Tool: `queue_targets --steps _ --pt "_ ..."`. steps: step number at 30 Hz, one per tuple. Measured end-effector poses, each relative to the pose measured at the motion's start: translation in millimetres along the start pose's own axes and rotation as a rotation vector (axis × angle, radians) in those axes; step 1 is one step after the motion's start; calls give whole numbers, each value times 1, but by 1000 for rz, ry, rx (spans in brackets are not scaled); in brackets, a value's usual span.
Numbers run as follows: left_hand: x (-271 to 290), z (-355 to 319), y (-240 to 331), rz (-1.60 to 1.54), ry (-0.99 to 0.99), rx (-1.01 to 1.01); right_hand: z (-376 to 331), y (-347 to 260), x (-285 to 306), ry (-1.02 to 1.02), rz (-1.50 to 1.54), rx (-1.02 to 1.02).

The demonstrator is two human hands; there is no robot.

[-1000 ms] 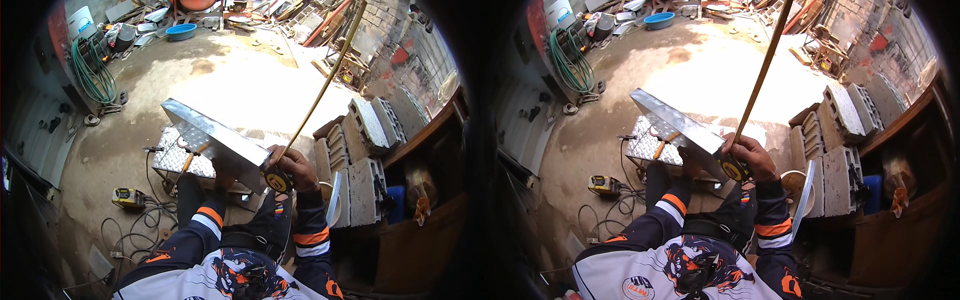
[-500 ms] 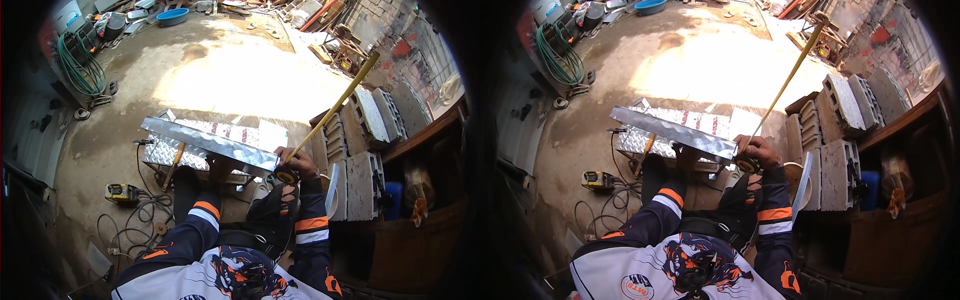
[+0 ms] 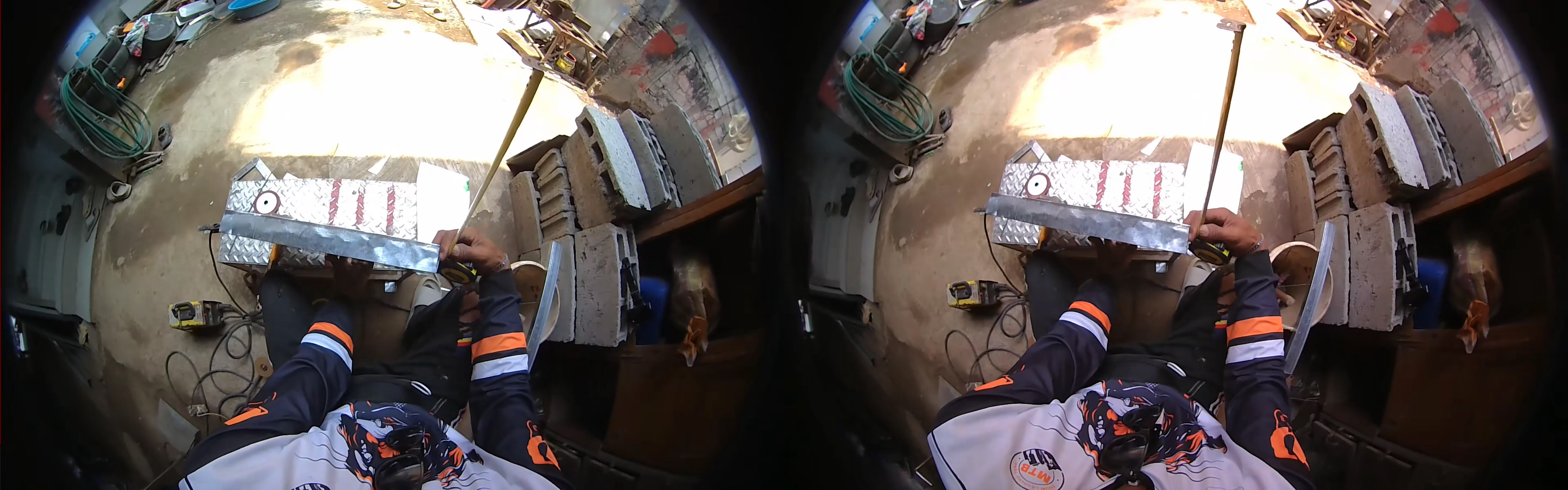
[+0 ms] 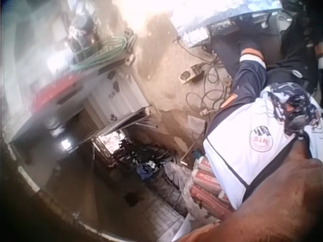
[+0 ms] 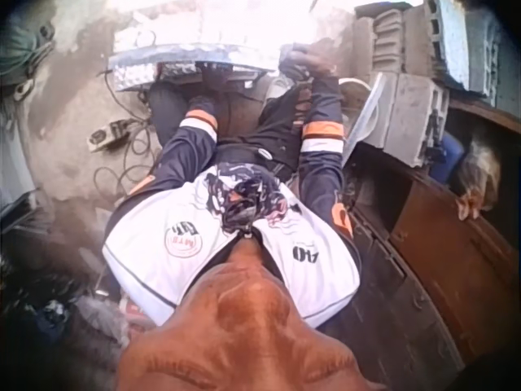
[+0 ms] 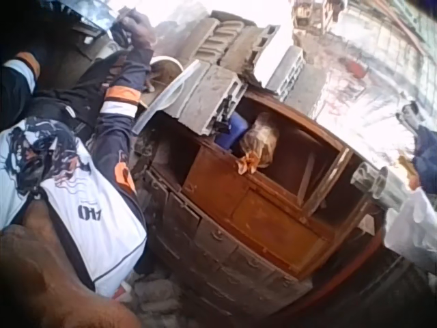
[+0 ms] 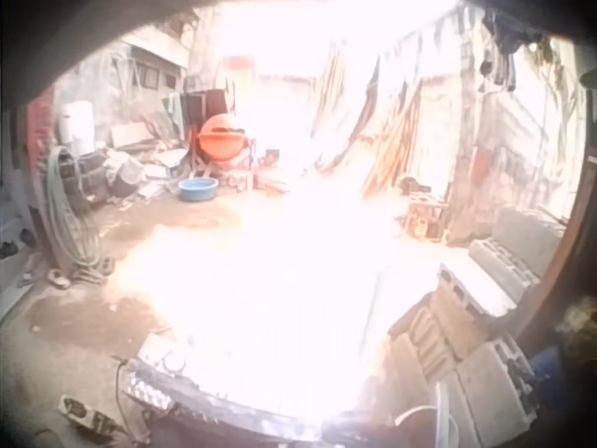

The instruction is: The person measures a rectangular metal sheet using a tape measure and a metal ruler. They repeatedly measure the length and width of the sheet, marking it with a pen at various points. The person also handles a second metal sheet, measuring it in a similar manner.

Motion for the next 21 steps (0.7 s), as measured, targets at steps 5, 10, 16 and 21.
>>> queue_targets --steps 5,10,16,21 --pt "40 -7 -26 -1378 -115 -3 27 15 -2 -65 -10 10" --pt "53 -1 -10 -996 208 102 21 1 -15 -36 36 65" --pt "90 7 33 -535 435 153 3 -8 -17 50 117 220" --pt "110 18 86 -313 516 174 -9 -18 -36 91 454 526"
Point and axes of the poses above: each hand's wrist, its own z-axis towards the middle knuckle, its own x-axis out of the back of the hand, y = z × x, the point moved 7 cm from there along z, towards the middle knuckle, and after that the axes turned 5 degrees about -z, right-handed, at the moved point
